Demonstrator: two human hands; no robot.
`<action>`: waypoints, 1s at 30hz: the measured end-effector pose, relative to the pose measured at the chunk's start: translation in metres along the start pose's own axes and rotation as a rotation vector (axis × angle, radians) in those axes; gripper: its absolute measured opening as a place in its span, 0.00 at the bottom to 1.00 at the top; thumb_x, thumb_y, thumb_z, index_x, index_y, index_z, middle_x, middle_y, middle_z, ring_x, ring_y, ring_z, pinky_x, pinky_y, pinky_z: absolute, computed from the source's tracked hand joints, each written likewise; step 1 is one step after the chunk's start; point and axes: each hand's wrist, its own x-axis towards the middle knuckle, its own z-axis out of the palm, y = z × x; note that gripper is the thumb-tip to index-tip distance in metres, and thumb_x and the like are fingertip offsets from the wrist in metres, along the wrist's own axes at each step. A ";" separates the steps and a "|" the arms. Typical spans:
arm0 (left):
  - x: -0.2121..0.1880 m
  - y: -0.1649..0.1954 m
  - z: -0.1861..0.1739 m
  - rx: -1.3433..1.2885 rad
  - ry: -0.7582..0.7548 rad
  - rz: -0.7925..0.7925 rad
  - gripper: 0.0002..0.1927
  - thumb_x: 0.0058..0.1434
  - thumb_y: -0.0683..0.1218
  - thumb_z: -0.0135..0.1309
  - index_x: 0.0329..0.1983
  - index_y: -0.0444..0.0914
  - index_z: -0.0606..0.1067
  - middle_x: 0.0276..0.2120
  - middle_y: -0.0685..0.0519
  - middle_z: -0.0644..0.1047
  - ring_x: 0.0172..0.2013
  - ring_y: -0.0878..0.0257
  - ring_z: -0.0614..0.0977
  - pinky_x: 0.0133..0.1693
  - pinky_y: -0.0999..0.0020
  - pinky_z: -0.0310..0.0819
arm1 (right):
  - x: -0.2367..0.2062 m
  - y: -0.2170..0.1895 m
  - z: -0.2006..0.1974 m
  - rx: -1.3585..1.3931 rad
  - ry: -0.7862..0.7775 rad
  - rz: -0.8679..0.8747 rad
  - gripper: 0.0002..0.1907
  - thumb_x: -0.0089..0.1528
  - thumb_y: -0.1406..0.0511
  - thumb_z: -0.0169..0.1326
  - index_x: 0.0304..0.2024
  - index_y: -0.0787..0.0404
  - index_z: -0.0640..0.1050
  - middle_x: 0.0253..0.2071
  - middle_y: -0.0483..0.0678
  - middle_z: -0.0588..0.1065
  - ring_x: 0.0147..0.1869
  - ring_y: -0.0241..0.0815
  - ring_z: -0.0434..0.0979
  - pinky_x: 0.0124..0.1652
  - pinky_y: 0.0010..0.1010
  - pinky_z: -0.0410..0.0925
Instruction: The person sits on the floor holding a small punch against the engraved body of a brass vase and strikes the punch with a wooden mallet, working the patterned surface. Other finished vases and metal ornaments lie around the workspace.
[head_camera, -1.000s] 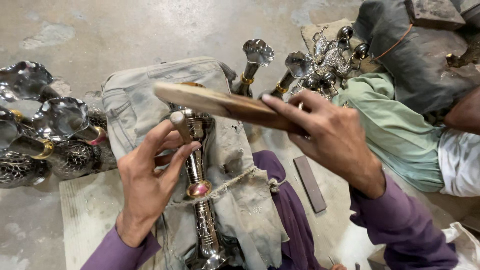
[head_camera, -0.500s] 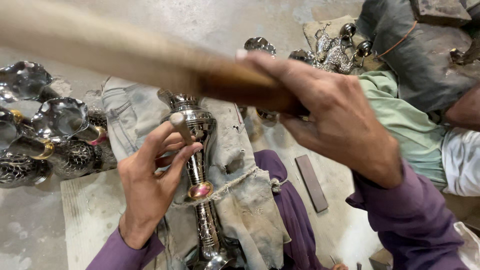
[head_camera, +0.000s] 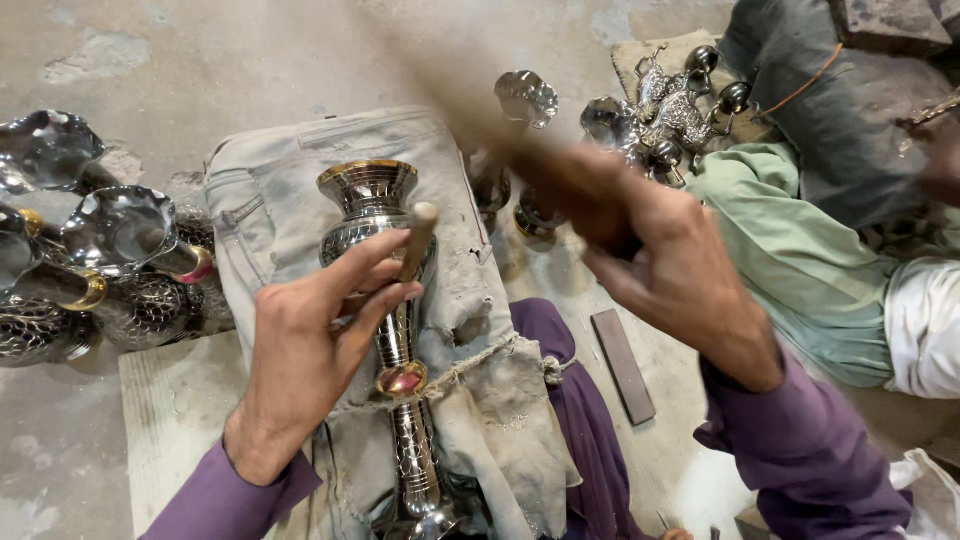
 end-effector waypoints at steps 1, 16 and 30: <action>0.002 0.001 -0.001 0.021 -0.019 0.004 0.23 0.61 0.38 0.61 0.61 0.40 0.75 0.40 0.47 0.85 0.42 0.60 0.89 0.41 0.67 0.85 | -0.004 0.000 0.002 -0.072 0.046 -0.015 0.33 0.60 0.73 0.58 0.68 0.56 0.69 0.52 0.54 0.80 0.48 0.45 0.84 0.46 0.36 0.78; 0.028 0.008 -0.011 0.106 -0.401 0.021 0.23 0.58 0.45 0.60 0.58 0.49 0.79 0.38 0.55 0.86 0.29 0.63 0.88 0.30 0.64 0.82 | -0.075 0.008 0.052 0.255 0.209 0.284 0.28 0.57 0.77 0.56 0.59 0.63 0.70 0.39 0.50 0.78 0.41 0.37 0.80 0.42 0.28 0.74; 0.031 -0.002 -0.013 0.323 -0.800 -0.047 0.24 0.68 0.42 0.49 0.62 0.62 0.78 0.42 0.66 0.85 0.29 0.67 0.87 0.32 0.65 0.84 | -0.150 0.027 0.126 0.215 0.401 0.367 0.18 0.57 0.78 0.56 0.49 0.63 0.72 0.34 0.48 0.75 0.31 0.32 0.76 0.30 0.27 0.69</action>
